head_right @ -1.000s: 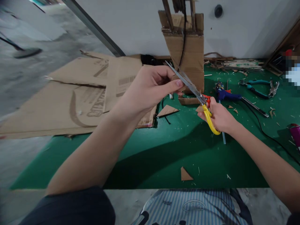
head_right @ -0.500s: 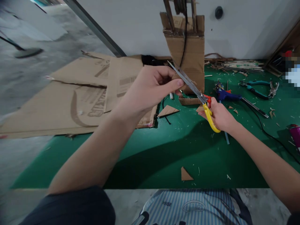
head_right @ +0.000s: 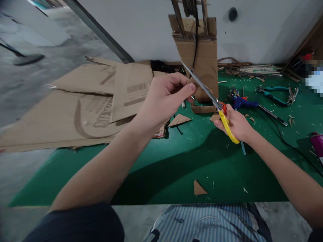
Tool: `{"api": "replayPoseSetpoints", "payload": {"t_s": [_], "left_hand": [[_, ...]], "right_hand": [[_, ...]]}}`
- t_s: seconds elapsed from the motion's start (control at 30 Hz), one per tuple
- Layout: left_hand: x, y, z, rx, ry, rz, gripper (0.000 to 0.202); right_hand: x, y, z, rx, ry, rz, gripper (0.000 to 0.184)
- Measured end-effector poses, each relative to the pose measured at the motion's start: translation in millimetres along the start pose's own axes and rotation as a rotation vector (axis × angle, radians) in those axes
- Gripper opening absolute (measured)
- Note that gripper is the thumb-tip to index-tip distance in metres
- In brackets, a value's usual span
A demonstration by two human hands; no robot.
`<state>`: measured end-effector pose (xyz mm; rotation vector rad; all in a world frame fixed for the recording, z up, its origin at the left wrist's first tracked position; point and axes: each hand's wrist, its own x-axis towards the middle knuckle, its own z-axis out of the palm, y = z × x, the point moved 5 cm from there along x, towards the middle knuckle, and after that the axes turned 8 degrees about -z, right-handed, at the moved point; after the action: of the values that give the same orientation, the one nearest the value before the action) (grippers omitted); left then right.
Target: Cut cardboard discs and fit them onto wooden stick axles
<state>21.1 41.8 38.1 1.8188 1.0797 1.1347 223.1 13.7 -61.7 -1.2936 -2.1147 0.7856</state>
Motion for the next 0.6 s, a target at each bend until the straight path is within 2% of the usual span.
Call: {"api": "replayPoseSetpoints", "payload": {"t_s": [0.43, 0.6], "left_hand": [[1.8, 4.0, -12.8, 0.098, 0.017, 0.013, 0.026], [0.4, 2.3, -3.5, 0.005, 0.014, -0.045, 0.028]], "right_hand": [[1.9, 2.2, 1.1, -0.016, 0.014, 0.061, 0.052], [2.6, 2.8, 1.7, -0.004, 0.067, 0.023, 0.05]]}}
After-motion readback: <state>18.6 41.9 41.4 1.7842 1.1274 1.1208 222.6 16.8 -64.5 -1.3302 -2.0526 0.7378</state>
